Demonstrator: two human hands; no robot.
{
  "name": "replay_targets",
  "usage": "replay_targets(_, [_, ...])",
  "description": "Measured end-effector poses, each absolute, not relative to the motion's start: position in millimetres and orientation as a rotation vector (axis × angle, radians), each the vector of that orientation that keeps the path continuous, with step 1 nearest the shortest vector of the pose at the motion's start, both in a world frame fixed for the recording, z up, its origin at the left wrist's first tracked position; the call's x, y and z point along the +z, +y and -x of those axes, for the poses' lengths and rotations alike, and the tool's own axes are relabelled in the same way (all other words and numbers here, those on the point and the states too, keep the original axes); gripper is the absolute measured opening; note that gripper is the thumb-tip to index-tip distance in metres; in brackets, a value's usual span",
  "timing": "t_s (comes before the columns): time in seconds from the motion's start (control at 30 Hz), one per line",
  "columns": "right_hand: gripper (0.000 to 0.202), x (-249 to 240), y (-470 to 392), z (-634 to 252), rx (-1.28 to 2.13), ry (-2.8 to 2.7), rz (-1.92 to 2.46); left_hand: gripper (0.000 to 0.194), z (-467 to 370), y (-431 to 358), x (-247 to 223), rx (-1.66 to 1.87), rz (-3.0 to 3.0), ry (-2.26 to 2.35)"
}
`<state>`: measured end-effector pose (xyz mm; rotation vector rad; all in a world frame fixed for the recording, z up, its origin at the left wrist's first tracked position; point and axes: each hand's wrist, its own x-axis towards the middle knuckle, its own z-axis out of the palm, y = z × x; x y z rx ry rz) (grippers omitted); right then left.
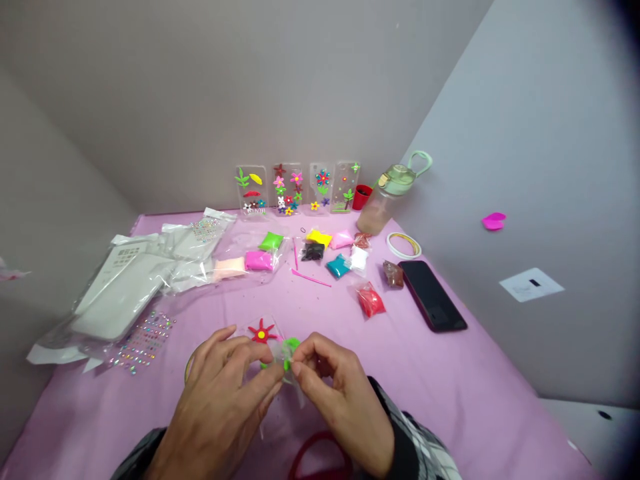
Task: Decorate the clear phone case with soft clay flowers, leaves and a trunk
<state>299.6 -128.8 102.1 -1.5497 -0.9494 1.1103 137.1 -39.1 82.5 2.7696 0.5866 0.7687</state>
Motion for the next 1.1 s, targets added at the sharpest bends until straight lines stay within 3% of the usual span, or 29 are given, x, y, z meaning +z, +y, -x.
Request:
replay_targets(0.23, [0.01, 105, -131, -299, 1.142, -1.008, 1.573, 0.011, -123, -38, 86, 0.637, -2.391, 0.677])
replay_targets(0.4, [0.012, 107, -132, -300, 1.174, -1.054, 1.575, 0.03, -122, -34, 87, 0.654, -2.321, 0.661])
replay_targets(0.57, [0.005, 109, -133, -304, 1.199, -1.057, 1.439, 0.013, -119, -40, 88, 0.596, -2.013, 0.735])
replay_targets(0.63, [0.013, 108, -133, -304, 1.215, -1.042, 1.424, 0.015, -118, -44, 85, 0.603, -1.882, 0.797])
replay_targets(0.7, [0.009, 106, -132, -303, 1.197, -1.034, 1.447, 0.017, -117, -47, 82, 0.605, -1.79, 0.816])
replay_targets(0.83, [0.012, 105, -131, -302, 1.113, -1.09, 1.503, 0.006, -118, -48, 80, 0.611, -1.829, 0.81])
replay_targets(0.97, [0.002, 105, -133, -302, 1.07, -1.24, 1.522, 0.016, -120, -48, 83, 0.625, -1.929, 0.775])
replay_targets(1.1, [0.015, 106, -136, -302, 0.995, -1.376, 1.496, 0.013, -118, -51, 81, 0.586, -1.96, 0.763])
